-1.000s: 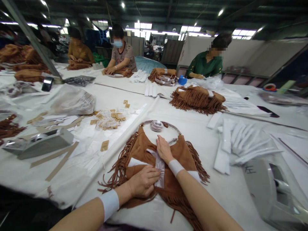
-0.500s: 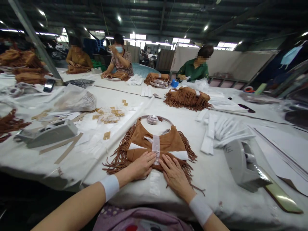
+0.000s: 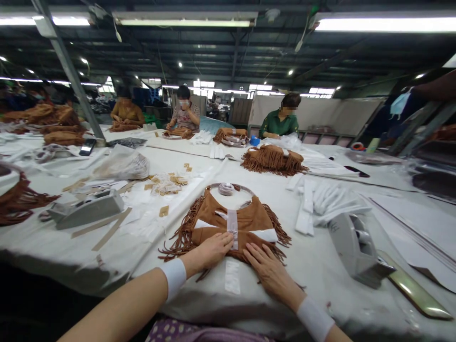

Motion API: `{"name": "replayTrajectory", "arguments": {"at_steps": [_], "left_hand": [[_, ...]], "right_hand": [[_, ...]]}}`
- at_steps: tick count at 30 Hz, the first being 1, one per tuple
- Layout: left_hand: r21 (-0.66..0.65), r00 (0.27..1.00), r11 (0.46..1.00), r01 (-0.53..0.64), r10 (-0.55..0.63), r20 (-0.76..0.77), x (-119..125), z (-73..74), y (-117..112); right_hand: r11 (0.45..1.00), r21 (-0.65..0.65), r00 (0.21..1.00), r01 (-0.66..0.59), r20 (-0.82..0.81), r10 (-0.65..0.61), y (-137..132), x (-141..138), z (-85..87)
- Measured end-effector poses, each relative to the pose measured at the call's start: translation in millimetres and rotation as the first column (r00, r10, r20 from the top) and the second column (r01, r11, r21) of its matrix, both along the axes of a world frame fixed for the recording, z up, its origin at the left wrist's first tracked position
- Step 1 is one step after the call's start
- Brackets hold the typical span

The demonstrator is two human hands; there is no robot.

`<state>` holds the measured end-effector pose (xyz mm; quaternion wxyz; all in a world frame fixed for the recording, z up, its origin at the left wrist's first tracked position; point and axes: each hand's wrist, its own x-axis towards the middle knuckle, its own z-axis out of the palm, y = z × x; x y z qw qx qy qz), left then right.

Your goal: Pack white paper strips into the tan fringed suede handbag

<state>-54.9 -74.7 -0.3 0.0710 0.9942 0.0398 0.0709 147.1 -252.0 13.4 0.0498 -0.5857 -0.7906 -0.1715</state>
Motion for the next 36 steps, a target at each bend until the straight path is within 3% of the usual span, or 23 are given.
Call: {"name": "replayTrajectory", "arguments": {"at_steps": [4,7,11,14,19,25,27,30,36], "left_hand": [[0.012,1.000,1.000,0.003,-0.002,-0.012,-1.1,0.4,-1.2],[0.015,1.000,1.000,0.009,-0.008,-0.021,-2.4,1.5,-1.2],[0.024,0.997,0.999,0.031,-0.029,-0.065,-2.5,3.7,-0.2],[0.017,0.994,0.999,0.044,-0.042,-0.098,-1.5,2.9,1.2],[-0.002,0.987,0.998,0.058,-0.058,-0.147,-2.9,4.5,4.2],[-0.049,0.976,0.998,0.041,-0.051,-0.211,0.5,29.1,-3.6],[-0.034,0.982,0.999,-0.003,-0.004,-0.190,6.2,36.6,-9.1],[0.017,0.990,0.999,-0.049,0.051,-0.135,14.8,41.6,-15.7],[0.052,0.993,0.997,-0.052,0.057,-0.106,18.0,35.9,-16.9]], "right_hand": [[1.000,-0.006,0.983,-0.001,-0.181,0.000,-24.6,-26.6,15.1],[0.993,-0.104,0.933,0.049,-0.350,-0.083,-36.5,-54.6,18.2],[0.959,-0.249,0.859,0.139,-0.451,-0.242,-33.5,-76.6,12.9],[0.950,-0.276,0.814,0.143,-0.513,-0.272,-27.5,-75.1,9.8],[0.967,-0.207,0.739,0.150,-0.626,-0.249,-22.4,-68.8,3.9],[0.986,-0.033,0.596,0.165,-0.793,-0.126,-14.3,-83.3,-12.2],[0.979,0.058,0.607,0.196,-0.791,-0.074,-13.5,-86.6,-16.3],[0.963,0.193,0.694,0.191,-0.720,0.007,-15.3,-86.0,-18.1],[0.987,0.136,0.712,0.083,-0.701,0.037,-17.6,-84.0,-18.8]]}}
